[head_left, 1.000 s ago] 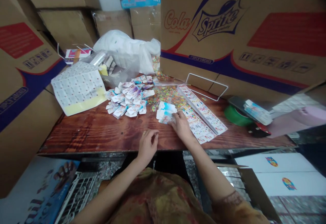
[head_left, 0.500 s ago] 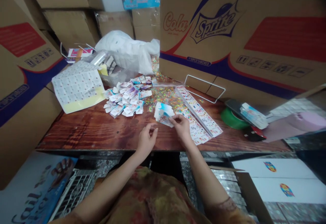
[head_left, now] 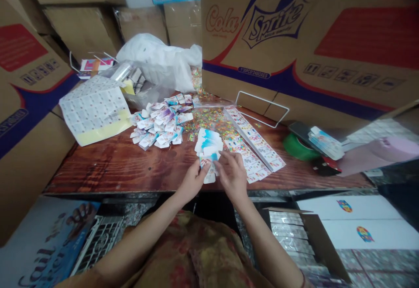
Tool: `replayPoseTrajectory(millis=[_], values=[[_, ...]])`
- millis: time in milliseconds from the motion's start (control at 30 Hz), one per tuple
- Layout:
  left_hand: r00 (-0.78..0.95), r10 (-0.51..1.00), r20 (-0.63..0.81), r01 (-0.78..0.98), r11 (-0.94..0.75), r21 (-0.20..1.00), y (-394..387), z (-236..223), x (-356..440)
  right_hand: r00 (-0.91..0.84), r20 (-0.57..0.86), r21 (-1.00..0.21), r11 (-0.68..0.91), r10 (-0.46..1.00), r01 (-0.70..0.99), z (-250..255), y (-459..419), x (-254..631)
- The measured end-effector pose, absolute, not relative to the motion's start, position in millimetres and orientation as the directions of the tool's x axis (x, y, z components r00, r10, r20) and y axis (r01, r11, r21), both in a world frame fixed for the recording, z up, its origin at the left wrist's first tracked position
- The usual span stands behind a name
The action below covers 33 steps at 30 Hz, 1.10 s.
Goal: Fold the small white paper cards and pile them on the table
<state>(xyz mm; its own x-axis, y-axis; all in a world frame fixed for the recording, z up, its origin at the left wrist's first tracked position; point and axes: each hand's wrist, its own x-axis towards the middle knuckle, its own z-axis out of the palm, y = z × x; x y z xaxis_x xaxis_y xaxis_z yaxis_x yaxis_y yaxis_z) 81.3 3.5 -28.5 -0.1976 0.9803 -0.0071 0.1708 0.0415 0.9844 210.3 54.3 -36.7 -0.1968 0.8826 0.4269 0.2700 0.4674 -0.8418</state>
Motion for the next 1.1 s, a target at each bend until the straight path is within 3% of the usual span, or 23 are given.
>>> replayPoseTrajectory(millis=[67,133,300,500,633,733,833,933,1033,1100], values=[[-0.123,0.992,0.007,0.346,0.036,0.938,-2,-25,77,-0.290,0.553,-0.662,0.623,0.781,0.417,-32,53,212],[-0.061,0.998,0.004,0.470,0.026,0.882,-6,-21,73,-0.392,0.598,-0.547,0.713,0.699,0.438,-30,55,211],[0.015,0.999,-0.044,0.566,0.028,0.824,-15,-13,62,-0.415,0.703,-0.480,0.816,0.577,0.321,-32,56,203],[0.049,0.995,-0.090,0.519,0.052,0.853,-20,-22,44,-0.411,0.717,-0.498,0.826,0.563,0.263,-29,41,194],[0.191,0.966,-0.175,0.119,0.154,0.981,-22,-25,41,-0.462,0.688,-0.541,0.820,0.559,0.186,-25,27,190],[0.336,0.882,-0.331,0.000,0.351,0.936,-24,-26,41,-0.528,0.596,-0.629,0.760,0.605,0.163,-21,21,188],[0.243,0.899,-0.364,0.121,0.344,0.931,-26,-30,40,-0.649,0.461,-0.665,0.720,0.606,0.199,-17,18,189],[0.096,0.961,-0.261,0.226,0.234,0.946,-29,-35,39,-0.726,0.390,-0.649,0.728,0.567,0.220,-12,15,190],[0.016,0.982,-0.190,0.139,0.186,0.973,-32,-36,40,-0.706,0.417,-0.683,0.710,0.573,0.173,-8,11,190],[-0.006,0.982,-0.187,0.043,0.187,0.981,-34,-32,40,-0.592,0.465,-0.749,0.649,0.659,0.135,-6,10,189]])
